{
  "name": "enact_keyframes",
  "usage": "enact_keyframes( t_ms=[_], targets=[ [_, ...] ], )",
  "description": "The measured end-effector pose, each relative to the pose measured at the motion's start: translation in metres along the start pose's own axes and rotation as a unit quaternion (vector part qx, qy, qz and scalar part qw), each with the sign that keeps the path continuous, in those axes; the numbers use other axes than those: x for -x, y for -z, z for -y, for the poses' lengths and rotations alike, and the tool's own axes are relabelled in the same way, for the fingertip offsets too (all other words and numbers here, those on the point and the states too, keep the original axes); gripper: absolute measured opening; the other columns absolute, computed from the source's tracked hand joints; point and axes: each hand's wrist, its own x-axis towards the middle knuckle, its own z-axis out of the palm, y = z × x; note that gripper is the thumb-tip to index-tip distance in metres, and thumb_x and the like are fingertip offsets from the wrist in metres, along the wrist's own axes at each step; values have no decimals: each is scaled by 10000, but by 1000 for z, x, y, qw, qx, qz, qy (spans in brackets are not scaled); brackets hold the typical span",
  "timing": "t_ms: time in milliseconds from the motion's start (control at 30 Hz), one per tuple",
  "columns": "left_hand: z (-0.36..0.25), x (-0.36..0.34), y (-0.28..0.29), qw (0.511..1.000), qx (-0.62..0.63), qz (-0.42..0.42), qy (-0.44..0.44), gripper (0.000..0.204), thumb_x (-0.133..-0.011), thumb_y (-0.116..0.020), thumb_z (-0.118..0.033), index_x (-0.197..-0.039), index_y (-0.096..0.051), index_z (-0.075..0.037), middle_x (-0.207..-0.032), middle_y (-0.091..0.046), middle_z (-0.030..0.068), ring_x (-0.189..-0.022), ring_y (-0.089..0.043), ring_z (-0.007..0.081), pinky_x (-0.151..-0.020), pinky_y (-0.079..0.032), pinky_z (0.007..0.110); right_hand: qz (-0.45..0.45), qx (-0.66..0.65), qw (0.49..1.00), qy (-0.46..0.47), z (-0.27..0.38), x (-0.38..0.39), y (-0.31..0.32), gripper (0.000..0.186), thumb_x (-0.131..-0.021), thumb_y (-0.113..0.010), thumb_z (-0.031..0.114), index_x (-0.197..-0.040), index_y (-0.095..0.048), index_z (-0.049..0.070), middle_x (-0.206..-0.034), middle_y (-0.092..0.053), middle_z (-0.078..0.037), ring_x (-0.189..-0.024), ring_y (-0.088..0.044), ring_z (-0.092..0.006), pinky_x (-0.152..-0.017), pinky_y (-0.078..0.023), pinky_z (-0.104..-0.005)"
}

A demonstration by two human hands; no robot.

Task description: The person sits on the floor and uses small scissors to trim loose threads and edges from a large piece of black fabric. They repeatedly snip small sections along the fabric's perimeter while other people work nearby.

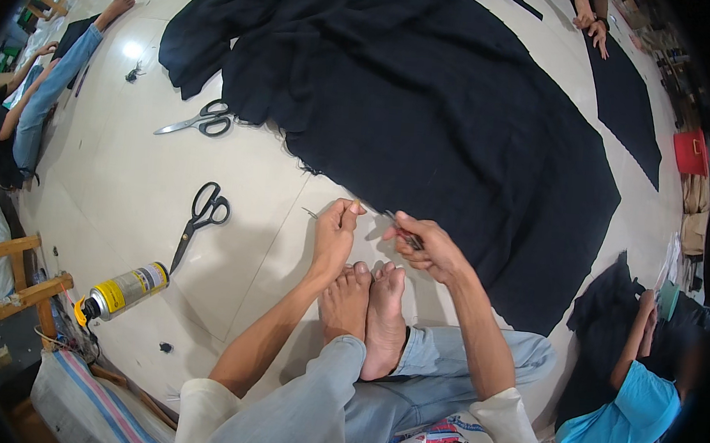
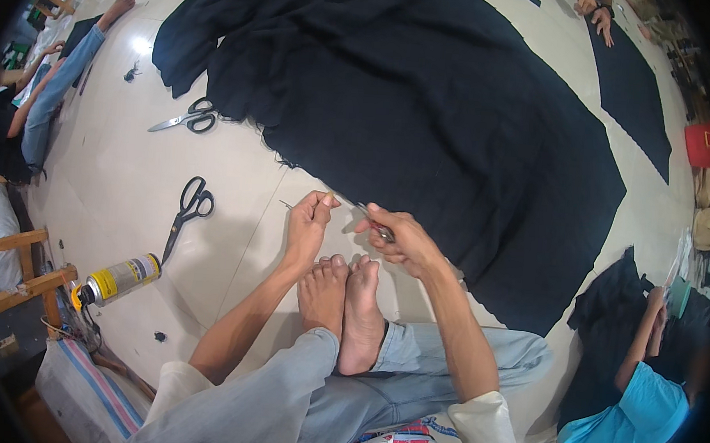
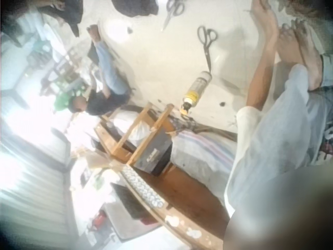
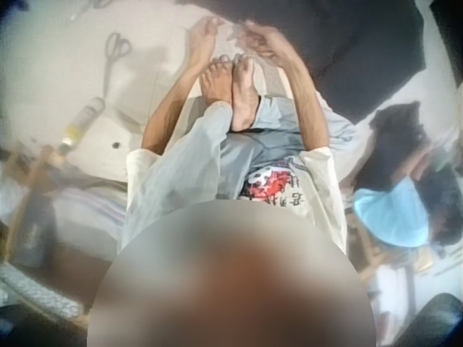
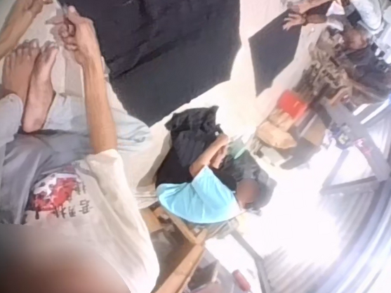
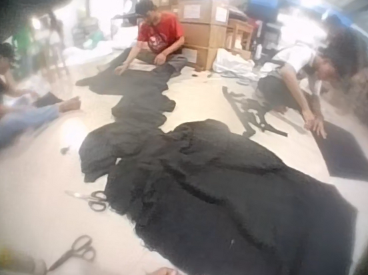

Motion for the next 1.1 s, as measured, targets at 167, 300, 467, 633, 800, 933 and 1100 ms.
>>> enact_keyframes(
  t_ms=[167, 300, 467, 633, 800, 933, 1100],
  targets=[
    [1, 4, -3, 999, -19, -14, -33, 264, -1099, -544, -208, -979, -685, -21, -667, -420, -81, -606, -325, 41, -541, -272, 260, 23, -23, 999, -14, -1, -35, -9, 441, -1096, -541, 393, -975, -677, -9, -624, -463, 57, -426, -250, -10, -369, -170, -208],
    [3, 4, -2, 999, -24, -16, -32, 249, -1094, -547, -189, -974, -682, -19, -679, -428, -75, -624, -346, 41, -555, -290, 260, 10, 27, 999, -33, 9, -42, -19, 418, -1085, -562, 376, -914, -669, 10, -585, -440, 65, -413, -253, -12, -363, -175, -202],
    [2, 4, -2, 999, -6, -11, -33, 231, -1088, -551, -175, -965, -677, -24, -694, -444, -68, -637, -356, 46, -563, -304, 263, 11, 32, 999, -37, 13, -48, -17, 396, -1075, -580, 357, -880, -667, 24, -580, -439, 63, -410, -255, -16, -365, -171, -207],
    [-2, 6, -2, 999, -19, -3, -32, 236, -1090, -549, -176, -965, -673, -18, -702, -452, -63, -648, -366, 52, -570, -318, 269, 5, 47, 998, -32, 10, -53, -15, 398, -1067, -590, 344, -845, -677, 25, -566, -414, 59, -425, -253, -26, -373, -160, -233],
    [-3, 7, -2, 999, -17, 2, -33, 252, -1092, -550, -190, -958, -674, -16, -719, -468, -52, -663, -376, 55, -576, -323, 271, 19, 48, 998, -40, 13, -51, -14, 387, -1071, -590, 337, -839, -659, 36, -570, -385, 77, -426, -231, -19, -375, -155, -223],
    [-5, 8, 0, 998, -38, 0, -48, 261, -1089, -556, -195, -946, -671, -9, -691, -480, -40, -651, -385, 67, -580, -343, 274, 16, 52, 998, -35, 11, -54, -13, 388, -1064, -594, 339, -866, -687, 19, -561, -388, 72, -423, -242, -22, -373, -153, -231],
    [6, 28, 44, 961, -233, -80, -126, 151, -1028, -640, -168, -1033, -664, -19, -942, -640, 94, -848, -560, 214, -764, -456, 379, 31, 32, 998, -35, 15, -41, -15, 398, -1078, -575, 344, -911, -687, 0, -575, -374, 85, -427, -237, -12, -368, -152, -215]
  ],
)
